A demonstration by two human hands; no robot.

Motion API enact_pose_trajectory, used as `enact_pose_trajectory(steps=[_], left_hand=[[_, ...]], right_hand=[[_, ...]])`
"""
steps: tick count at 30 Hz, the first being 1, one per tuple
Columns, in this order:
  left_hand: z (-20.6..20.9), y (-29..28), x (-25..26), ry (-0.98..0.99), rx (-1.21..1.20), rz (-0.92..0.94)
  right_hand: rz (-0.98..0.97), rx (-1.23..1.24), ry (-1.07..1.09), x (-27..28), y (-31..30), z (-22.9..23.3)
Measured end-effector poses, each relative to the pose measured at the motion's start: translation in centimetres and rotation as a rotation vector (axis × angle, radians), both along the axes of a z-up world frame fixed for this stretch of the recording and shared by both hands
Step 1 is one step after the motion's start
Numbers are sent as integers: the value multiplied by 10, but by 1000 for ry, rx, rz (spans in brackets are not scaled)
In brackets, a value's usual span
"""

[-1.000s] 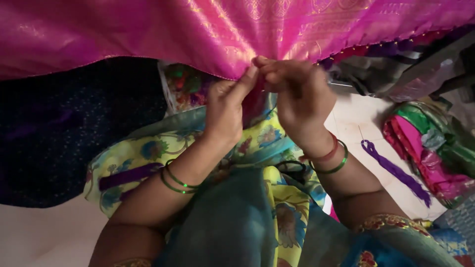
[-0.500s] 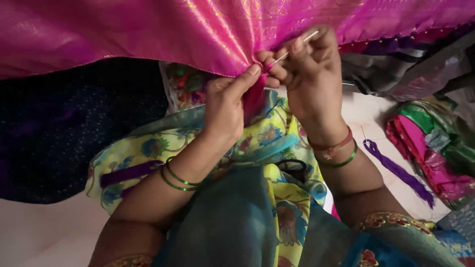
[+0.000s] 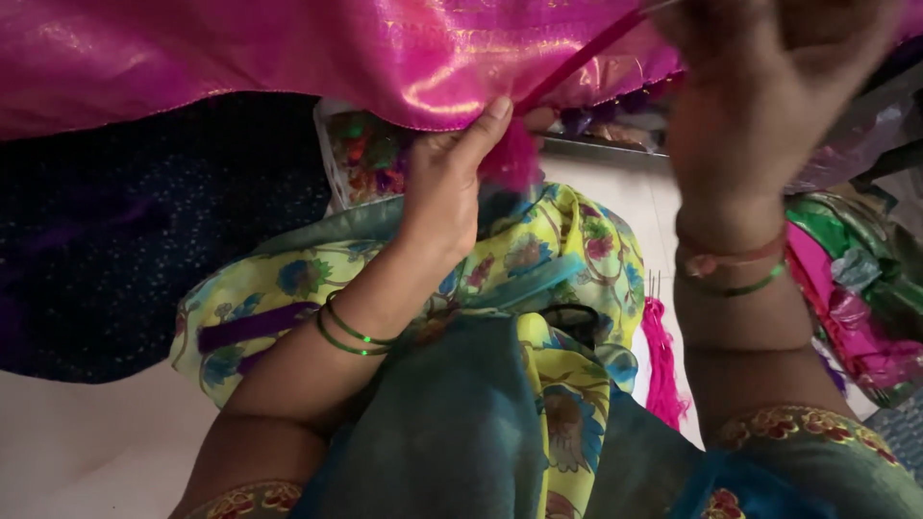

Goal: The recorder is attaching decorative tassels and beads to the edge of a pink saree.

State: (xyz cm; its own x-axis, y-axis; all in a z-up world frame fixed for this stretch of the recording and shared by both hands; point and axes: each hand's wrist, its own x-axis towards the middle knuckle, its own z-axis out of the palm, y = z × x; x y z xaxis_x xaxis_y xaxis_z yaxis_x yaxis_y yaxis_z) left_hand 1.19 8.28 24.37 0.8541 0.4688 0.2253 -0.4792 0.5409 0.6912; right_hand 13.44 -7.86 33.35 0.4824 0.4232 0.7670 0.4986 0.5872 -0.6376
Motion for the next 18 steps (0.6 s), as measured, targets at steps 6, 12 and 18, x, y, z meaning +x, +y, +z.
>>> enact_pose_trajectory(steps=[6,12,18], left_hand=[[-16,2,0,112,-85,-67],[-54,4,7,35,229,161],[-39,-1,3,22,216,118]], right_hand=[[-149,43,64,8,-75,-15],[-64,-69,241,17,-39,-25],[5,-167,417,16,-71,-51]])
